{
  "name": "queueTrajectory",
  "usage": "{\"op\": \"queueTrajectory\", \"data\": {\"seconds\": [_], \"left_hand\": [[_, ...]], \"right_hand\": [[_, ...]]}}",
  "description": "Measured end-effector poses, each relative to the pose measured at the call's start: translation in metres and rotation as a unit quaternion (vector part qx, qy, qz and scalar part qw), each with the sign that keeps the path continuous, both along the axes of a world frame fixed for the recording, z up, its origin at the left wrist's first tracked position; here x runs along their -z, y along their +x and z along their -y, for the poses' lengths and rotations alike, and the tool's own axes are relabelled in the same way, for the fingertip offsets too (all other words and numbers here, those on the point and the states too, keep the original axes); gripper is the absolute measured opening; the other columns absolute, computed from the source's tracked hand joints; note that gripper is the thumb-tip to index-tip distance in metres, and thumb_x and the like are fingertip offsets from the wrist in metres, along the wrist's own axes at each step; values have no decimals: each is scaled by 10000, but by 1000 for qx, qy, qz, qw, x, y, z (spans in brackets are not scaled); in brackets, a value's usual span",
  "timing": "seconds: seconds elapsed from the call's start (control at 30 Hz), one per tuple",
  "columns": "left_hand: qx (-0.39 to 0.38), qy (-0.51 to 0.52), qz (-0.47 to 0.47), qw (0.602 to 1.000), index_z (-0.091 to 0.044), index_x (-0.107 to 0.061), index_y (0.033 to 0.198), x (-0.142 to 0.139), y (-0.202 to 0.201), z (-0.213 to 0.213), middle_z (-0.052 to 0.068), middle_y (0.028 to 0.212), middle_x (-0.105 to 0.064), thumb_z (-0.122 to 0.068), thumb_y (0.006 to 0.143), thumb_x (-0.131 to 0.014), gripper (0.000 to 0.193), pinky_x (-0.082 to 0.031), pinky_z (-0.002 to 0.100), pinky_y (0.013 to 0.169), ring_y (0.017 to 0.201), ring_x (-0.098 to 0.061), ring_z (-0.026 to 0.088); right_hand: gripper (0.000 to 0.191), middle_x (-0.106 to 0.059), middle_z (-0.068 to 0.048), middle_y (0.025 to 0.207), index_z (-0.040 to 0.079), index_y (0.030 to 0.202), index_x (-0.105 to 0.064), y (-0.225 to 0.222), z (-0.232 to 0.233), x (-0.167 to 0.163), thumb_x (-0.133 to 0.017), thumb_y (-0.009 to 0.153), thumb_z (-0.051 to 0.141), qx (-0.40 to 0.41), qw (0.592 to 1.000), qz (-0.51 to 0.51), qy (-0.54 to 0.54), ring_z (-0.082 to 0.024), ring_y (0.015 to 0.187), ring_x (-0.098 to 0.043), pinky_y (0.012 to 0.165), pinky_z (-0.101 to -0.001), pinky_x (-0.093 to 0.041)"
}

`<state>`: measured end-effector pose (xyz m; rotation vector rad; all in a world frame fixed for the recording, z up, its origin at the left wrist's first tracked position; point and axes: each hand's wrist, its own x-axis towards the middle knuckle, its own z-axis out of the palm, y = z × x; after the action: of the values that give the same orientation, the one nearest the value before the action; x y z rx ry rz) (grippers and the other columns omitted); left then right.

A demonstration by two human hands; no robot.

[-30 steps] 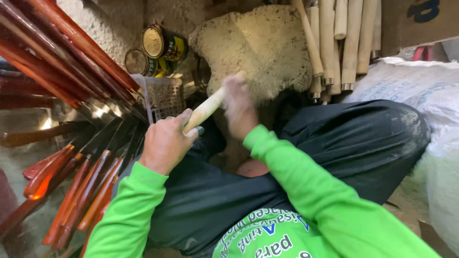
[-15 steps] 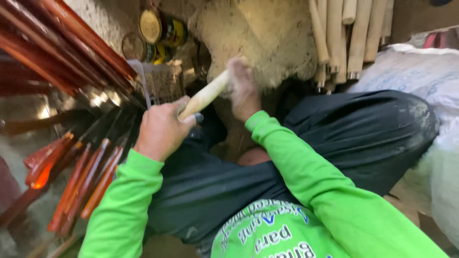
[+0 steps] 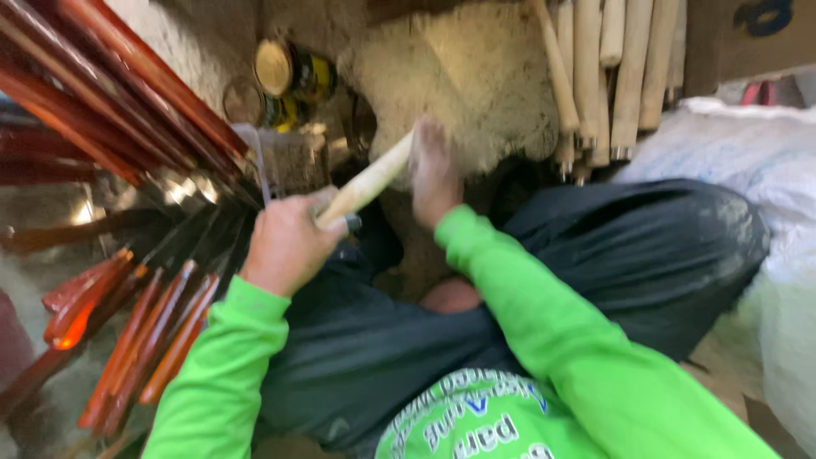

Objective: The person sits cross-legged and sands a wooden handle against a stationary stone block. They rotate the handle and rub it back and forth to smooth the surface. Finished handles are visible nearby.

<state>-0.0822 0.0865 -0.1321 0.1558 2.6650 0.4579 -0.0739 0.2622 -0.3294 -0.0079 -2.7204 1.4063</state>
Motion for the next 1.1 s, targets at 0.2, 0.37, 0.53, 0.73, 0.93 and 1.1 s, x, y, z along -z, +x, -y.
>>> {"op": "queueTrajectory", "data": {"seconds": [0.2,0.37,0.53,0.73,0.93,1.1], "left_hand": [[0,-10,12,1000,-166,-776,1156,2,-1,2,225,876,-714,-323,805,-794,385,-549,500,755,825,-686,430],[9,13,-27,1000,-146,-769,1157,1,-1,0,231,879,-709,-322,777,-808,420,-562,476,760,826,-696,418],[-5,20,-9,1000,-132,-753,1193,1,-1,0,235,904,-702,-344,809,-802,441,-565,469,760,847,-696,416],[17,5,-26,1000,-116,-748,1185,7,1,5,238,894,-707,-380,789,-811,480,-554,489,767,830,-691,423],[-2,-9,15,1000,-165,-761,1170,2,0,2,230,862,-706,-369,804,-795,421,-542,504,760,827,-681,432],[11,15,-1,1000,-160,-774,1130,-6,-1,-3,226,870,-702,-344,826,-774,355,-557,495,751,849,-682,430]], "right_hand": [[666,-394,-274,1617,-20,1573,-372,-1,3,4,-553,933,-46,0,999,-10,-39,-421,1554,-329,1303,-492,-232],[672,-339,-313,1632,-33,1588,-339,0,4,7,-494,934,-12,-8,999,-39,-5,-458,1536,-310,1284,-508,-212],[602,-411,-215,1643,69,1583,-404,3,1,7,-475,988,18,-9,998,-56,-25,-390,1572,-377,1342,-468,-271],[743,-435,-279,1565,-23,1537,-410,17,14,-29,-524,804,20,-93,993,-42,-53,-422,1493,-376,1229,-511,-287],[632,-484,-263,1551,-28,1532,-436,8,4,-16,-572,915,-63,10,995,-86,48,-428,1477,-437,1235,-526,-351],[588,-513,-251,1505,-49,1523,-431,27,14,11,-534,944,-35,-76,992,-95,-43,-403,1377,-475,1182,-500,-383]]}}
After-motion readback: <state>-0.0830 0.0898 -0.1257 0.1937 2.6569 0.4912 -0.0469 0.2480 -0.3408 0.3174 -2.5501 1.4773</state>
